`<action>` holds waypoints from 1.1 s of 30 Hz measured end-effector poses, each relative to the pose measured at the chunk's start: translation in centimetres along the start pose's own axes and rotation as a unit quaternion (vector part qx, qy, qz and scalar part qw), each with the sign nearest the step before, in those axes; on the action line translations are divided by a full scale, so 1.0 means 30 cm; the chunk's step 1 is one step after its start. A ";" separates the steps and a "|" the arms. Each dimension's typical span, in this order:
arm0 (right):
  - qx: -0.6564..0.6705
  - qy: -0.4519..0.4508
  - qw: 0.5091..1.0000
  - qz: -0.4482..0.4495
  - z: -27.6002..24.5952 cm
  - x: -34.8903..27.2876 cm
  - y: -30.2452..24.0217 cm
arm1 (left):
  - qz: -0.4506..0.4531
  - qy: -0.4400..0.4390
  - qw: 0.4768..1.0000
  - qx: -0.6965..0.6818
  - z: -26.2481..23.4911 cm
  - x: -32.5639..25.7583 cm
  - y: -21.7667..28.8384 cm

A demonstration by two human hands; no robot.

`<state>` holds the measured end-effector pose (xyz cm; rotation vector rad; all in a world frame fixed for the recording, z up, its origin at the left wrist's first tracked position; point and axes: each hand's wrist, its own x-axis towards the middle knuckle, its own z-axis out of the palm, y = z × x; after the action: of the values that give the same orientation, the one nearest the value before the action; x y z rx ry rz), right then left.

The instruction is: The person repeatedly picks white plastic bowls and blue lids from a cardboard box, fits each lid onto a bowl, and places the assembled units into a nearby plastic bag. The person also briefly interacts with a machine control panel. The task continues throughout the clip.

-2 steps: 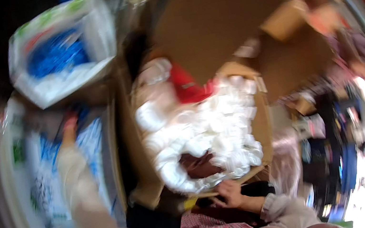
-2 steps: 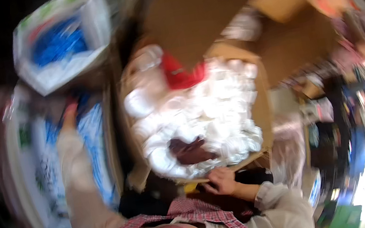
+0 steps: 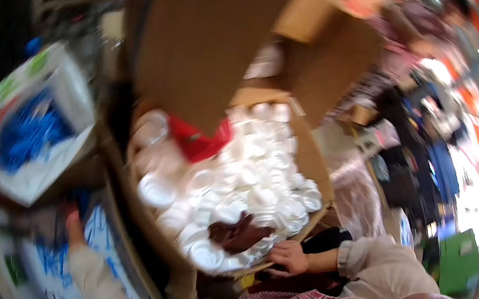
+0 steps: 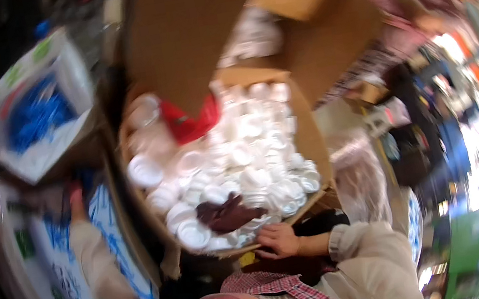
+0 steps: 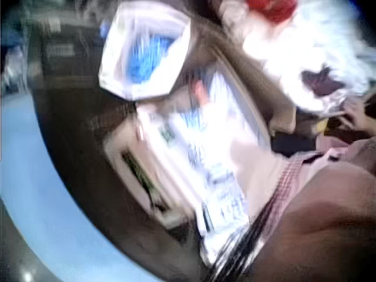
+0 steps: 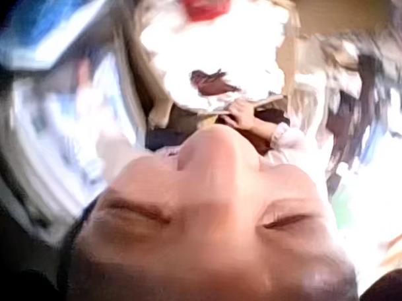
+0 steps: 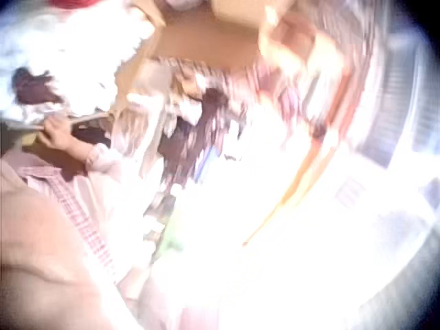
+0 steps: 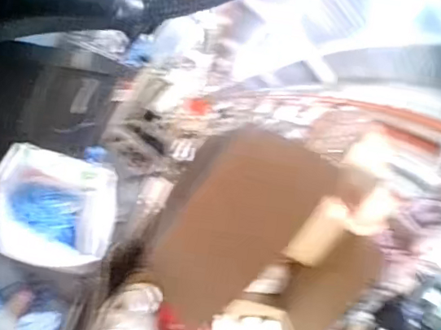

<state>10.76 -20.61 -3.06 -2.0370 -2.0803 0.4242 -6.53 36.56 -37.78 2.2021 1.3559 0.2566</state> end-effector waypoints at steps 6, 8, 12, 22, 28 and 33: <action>0.023 0.032 0.999 0.030 0.033 -0.058 -0.007 | -0.064 0.155 0.984 -0.054 0.052 -0.311 -0.137; 0.107 0.036 0.987 0.112 -0.001 -0.046 -0.032 | -0.086 0.252 0.949 -0.171 -0.097 -0.470 -0.051; 0.247 0.092 0.945 0.192 0.007 0.008 0.010 | 0.020 0.251 0.912 -0.323 -0.466 -0.768 0.312; 0.195 0.124 0.959 0.162 0.147 0.234 0.125 | 0.144 -0.022 0.879 -0.454 -0.702 -0.987 1.121; 0.209 0.116 0.956 0.172 0.027 0.226 0.268 | 0.122 0.098 0.909 -0.385 -0.436 -0.834 1.138; 0.497 0.276 0.820 0.065 -0.215 0.052 0.261 | 0.146 -0.053 0.864 -0.480 -0.472 -1.020 1.297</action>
<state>20.27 -18.56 0.25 -1.3890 -1.0012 0.6545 2.81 1.08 -1.66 1.4960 0.5825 0.7288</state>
